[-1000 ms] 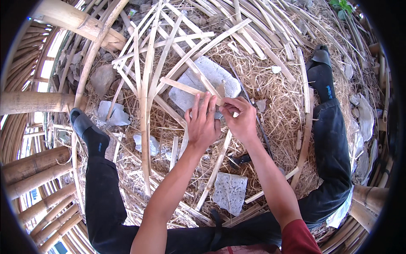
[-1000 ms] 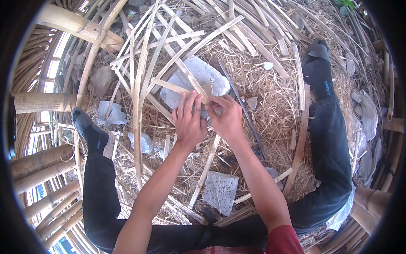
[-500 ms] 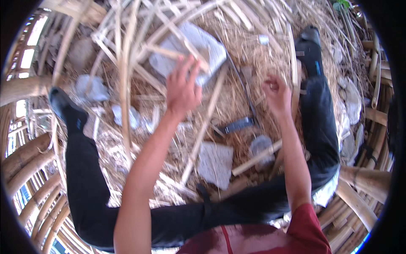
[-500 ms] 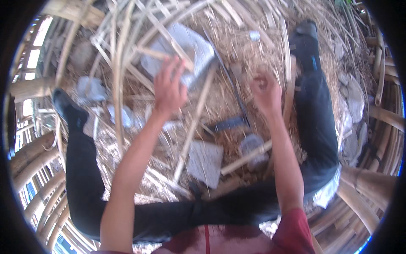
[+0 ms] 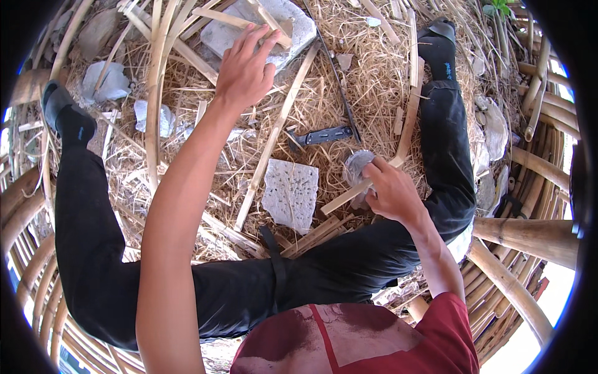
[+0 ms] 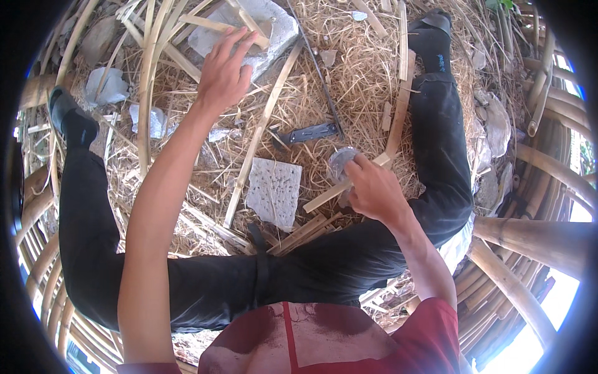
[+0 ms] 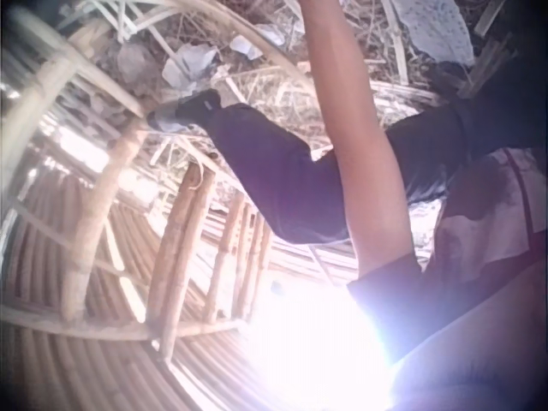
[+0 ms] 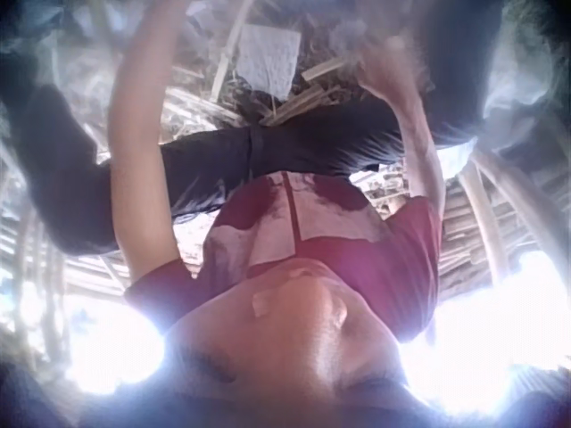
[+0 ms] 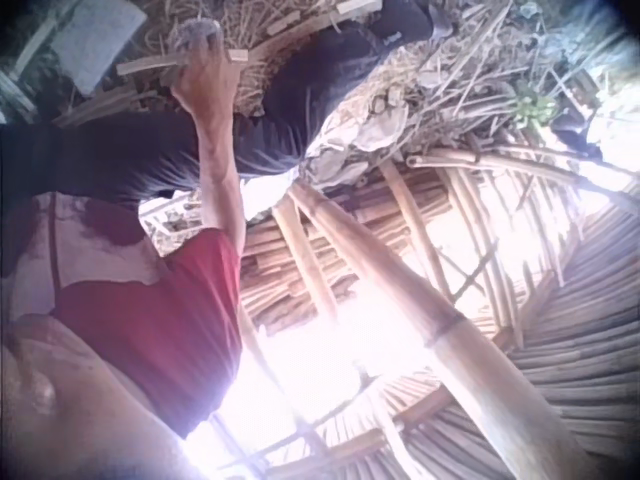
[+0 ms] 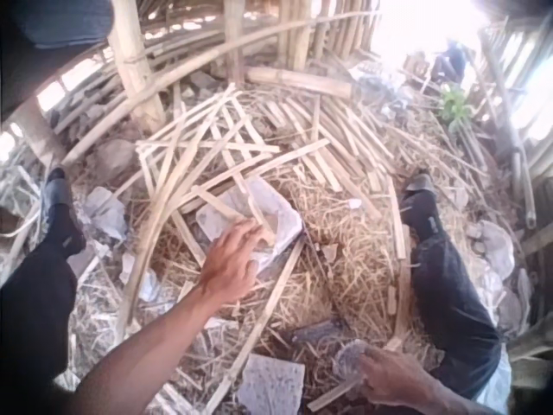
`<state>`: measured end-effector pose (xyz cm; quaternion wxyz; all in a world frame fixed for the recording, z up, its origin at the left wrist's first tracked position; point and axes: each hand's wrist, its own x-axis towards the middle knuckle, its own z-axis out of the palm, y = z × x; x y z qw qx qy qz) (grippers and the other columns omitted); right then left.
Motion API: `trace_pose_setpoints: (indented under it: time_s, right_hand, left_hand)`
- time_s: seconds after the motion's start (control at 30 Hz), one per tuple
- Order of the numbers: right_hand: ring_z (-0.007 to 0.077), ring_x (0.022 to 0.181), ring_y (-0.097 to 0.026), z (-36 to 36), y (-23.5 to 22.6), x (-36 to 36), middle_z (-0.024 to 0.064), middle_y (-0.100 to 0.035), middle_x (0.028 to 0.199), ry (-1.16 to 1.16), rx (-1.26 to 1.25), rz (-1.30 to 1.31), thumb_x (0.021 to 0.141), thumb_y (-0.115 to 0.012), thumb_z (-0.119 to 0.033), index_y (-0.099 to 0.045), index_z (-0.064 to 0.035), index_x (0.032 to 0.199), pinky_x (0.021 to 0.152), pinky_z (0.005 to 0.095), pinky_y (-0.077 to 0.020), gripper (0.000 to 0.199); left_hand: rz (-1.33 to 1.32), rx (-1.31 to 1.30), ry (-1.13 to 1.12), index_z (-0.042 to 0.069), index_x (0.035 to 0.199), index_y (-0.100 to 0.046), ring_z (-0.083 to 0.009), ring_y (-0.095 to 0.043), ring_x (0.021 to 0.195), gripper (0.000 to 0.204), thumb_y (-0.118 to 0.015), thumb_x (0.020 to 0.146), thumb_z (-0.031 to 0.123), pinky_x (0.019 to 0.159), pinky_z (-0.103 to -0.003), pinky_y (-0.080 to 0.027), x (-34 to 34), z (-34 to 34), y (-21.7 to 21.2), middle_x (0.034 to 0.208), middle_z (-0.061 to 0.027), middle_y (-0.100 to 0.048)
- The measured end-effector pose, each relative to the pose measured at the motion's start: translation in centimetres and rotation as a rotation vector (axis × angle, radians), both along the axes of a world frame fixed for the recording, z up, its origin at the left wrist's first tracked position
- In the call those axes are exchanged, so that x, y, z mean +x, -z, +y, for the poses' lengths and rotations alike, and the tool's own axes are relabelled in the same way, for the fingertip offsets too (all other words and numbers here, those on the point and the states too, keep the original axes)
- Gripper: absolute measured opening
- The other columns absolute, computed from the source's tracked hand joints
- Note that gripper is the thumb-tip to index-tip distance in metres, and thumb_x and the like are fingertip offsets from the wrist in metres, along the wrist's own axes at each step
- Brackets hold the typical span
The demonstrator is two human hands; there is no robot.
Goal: The person weaves bamboo strips together, using a hammer to tap a nail into the wood and a small knife to trim the strips.
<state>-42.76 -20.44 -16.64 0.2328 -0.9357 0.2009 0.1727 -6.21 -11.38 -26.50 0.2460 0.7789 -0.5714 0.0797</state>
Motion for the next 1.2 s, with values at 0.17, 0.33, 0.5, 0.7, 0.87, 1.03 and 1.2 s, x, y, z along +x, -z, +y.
trace_pose_setpoints:
  time_s: [0.17, 0.33, 0.5, 0.7, 0.87, 1.03, 1.2]
  right_hand:
    - [0.0368, 0.089, -0.07, -1.5, 1.3, -1.9, 0.0125, -0.068, 0.1, -0.117, 0.019, -0.038, 0.082, -0.077, -0.013, -0.072, -0.0069, 0.097, 0.075, 0.0482, -0.0555, 0.017]
    - [0.0383, 0.087, -0.07, -2.9, -2.4, 0.8, 0.0153, -0.07, 0.095, 0.279, -0.189, -0.295, 0.083, -0.076, -0.012, -0.074, -0.0051, 0.098, 0.078, 0.048, -0.0564, 0.017]
    - [0.0384, 0.101, -0.069, -0.2, 0.6, -1.4, 0.0194, -0.07, 0.11, -0.05, 0.095, -0.017, 0.079, -0.075, -0.018, -0.07, 0.0003, 0.113, 0.085, 0.046, -0.0575, 0.038]
    - [0.0331, 0.11, -0.07, 1.4, 5.7, -0.3, 0.0175, -0.073, 0.112, -0.233, -0.162, 0.397, 0.078, -0.078, -0.031, -0.074, 0.0, 0.111, 0.09, 0.0425, -0.0582, 0.046]
    - [0.0315, 0.111, -0.071, 0.4, 5.9, 0.3, 0.0156, -0.074, 0.111, -0.299, -0.104, 0.505, 0.078, -0.077, -0.026, -0.075, -0.0025, 0.11, 0.09, 0.0427, -0.0598, 0.039]
    - [0.0385, 0.099, -0.072, 0.4, 5.4, -0.7, 0.0199, -0.075, 0.103, -0.1, -0.076, 0.331, 0.078, -0.076, -0.023, -0.076, -0.0004, 0.096, 0.086, 0.0463, -0.0593, 0.03]
    - [0.0416, 0.094, -0.072, 0.5, 5.9, -1.9, 0.0227, -0.074, 0.099, 0.023, -0.037, 0.15, 0.075, -0.075, -0.019, -0.075, -0.0007, 0.096, 0.083, 0.0485, -0.0581, 0.027]
  left_hand:
    - [-0.034, -0.025, -0.006, 0.013, 0.148, -0.055, -0.0408, -0.044, 0.144, 0.062, -0.058, 0.086, 0.01, 0.112, -0.052, -0.046, 0.3, -0.3, 0.3, 0.15, -0.0135, -0.052]
    - [-0.04, 0.007, 0.003, 0.012, 0.147, -0.056, -0.0388, -0.044, 0.145, 0.06, -0.059, 0.087, 0.01, 0.111, -0.052, -0.047, 0.3, 0.3, 0.2, 0.152, -0.0134, -0.05]
    - [-0.041, 0.03, -0.016, 0.012, 0.147, -0.055, -0.0371, -0.043, 0.146, 0.061, -0.059, 0.086, 0.008, 0.113, -0.051, -0.046, 0.3, 0.3, 0.3, 0.152, -0.013, -0.05]
    - [-0.01, 0.04, 0.003, 0.013, 0.148, -0.054, -0.0372, -0.043, 0.146, 0.061, -0.058, 0.088, 0.008, 0.114, -0.052, -0.044, 0.3, 0.1, -0.3, 0.152, -0.0131, -0.051]
    - [-0.054, 0.047, -0.03, 0.013, 0.149, -0.054, -0.0373, -0.042, 0.146, 0.062, -0.058, 0.087, 0.01, 0.114, -0.051, -0.044, -0.1, 0.4, -0.2, 0.154, -0.0122, -0.048]
    - [0.006, 0.093, -0.025, 0.014, 0.15, -0.053, -0.0376, -0.04, 0.148, 0.062, -0.058, 0.088, 0.01, 0.113, -0.052, -0.045, -0.2, 0.2, -0.7, 0.154, -0.0119, -0.047]
    - [-0.006, 0.093, -0.032, 0.015, 0.151, -0.052, -0.0349, -0.038, 0.15, 0.062, -0.059, 0.089, 0.012, 0.11, -0.053, -0.047, 0.1, 0.4, -0.3, 0.155, -0.0103, -0.045]
